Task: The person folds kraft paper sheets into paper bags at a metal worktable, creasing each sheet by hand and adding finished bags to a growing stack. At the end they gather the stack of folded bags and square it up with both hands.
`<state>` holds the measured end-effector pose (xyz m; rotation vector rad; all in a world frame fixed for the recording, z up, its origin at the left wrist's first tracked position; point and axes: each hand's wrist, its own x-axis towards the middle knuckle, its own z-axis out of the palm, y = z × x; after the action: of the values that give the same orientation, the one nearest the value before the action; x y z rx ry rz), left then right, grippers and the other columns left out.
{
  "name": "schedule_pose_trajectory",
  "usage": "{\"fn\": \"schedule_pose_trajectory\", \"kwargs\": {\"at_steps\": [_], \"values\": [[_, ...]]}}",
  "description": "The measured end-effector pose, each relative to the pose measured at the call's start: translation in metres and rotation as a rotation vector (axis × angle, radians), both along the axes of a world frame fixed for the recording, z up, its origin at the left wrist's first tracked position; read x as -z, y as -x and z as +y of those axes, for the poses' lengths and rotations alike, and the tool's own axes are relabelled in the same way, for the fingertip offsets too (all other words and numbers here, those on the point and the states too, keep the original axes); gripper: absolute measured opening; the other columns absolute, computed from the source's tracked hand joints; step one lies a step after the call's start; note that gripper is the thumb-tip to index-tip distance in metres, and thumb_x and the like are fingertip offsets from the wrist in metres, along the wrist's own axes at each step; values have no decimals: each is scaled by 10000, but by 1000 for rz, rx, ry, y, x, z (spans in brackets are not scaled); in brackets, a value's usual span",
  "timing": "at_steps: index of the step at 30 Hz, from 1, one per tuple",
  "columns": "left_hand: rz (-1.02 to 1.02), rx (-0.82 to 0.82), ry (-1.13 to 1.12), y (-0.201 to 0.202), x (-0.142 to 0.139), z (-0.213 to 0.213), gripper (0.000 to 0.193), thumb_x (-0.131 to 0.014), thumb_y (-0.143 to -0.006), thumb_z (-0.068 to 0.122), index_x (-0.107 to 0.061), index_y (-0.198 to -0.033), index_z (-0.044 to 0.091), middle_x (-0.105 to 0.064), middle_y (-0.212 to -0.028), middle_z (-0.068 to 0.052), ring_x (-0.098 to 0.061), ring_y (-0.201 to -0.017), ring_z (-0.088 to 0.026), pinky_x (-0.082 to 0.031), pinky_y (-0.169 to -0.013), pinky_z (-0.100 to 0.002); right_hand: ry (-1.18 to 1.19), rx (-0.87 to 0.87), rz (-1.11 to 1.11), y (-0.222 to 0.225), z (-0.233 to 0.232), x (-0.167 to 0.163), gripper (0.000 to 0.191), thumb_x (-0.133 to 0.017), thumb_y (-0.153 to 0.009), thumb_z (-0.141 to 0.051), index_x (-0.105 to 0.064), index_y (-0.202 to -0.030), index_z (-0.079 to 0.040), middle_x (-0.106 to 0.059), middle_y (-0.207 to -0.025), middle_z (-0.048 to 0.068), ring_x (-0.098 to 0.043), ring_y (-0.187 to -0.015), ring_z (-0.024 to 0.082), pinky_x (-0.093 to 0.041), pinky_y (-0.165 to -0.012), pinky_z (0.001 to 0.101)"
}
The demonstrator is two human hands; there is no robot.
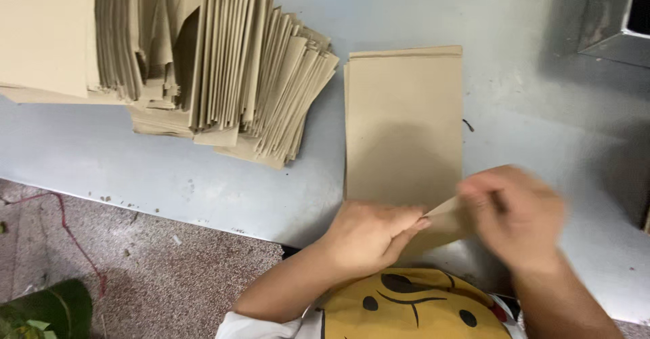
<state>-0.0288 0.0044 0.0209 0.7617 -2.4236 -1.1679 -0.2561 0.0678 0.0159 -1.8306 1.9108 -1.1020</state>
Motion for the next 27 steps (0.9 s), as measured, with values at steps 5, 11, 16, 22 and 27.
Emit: {"fn": "schedule_pose_trajectory", "kwargs": {"at_steps": [5, 11, 16, 22, 27], "values": [[44, -2, -42, -22, -17, -2, 196, -661, -944, 86, -665, -1140, 99, -751, -930, -61, -743, -799, -255, -557, -637, -382, 89, 197, 6, 41, 14, 20, 148, -740, -1029, -101, -710, -940, 13, -676, -837, 125, -595, -646, 177, -426, -587, 259], [242, -257, 36, -49, -36, -14, 498, -558, -853, -76, -635, -1332, 34, -740, -1253, -147, -740, -887, -255, -610, -789, -355, 30, 204, -315, 29, 5, 30, 138, -698, -1111, -141, -659, -1121, -8, -669, -980, 110, -592, -811, 144, -469, -758, 221], [185, -1156, 990, -100, -50, -33, 227, -511, -1148, -35, -588, -1360, -47, -736, -1232, -160, -778, -1015, -243, -652, -850, -318, -164, -203, 9, 1, -5, 19, 265, -796, -823, -249, -725, -1033, -105, -740, -1025, 47, -706, -942, 224, -567, -812, 349], [-177, -1013, 844, -113, -17, -95, 349, -571, -1095, 30, -684, -1415, 114, -774, -1228, -93, -775, -949, -178, -600, -794, -294, -256, -562, 364, -29, -2, 21, 396, -687, -835, -401, -719, -1107, -115, -673, -1315, 17, -566, -1297, 200, -535, -924, 354], [-409, -1002, 478, -110, -3, -104, 324, -639, -1086, 206, -701, -1402, 168, -766, -997, -125, -721, -835, -306, -555, -740, -422, -374, -548, 278, -22, -4, 25, 359, -706, -837, -370, -738, -1107, -136, -683, -1336, -23, -582, -1280, 155, -531, -913, 330]]}}
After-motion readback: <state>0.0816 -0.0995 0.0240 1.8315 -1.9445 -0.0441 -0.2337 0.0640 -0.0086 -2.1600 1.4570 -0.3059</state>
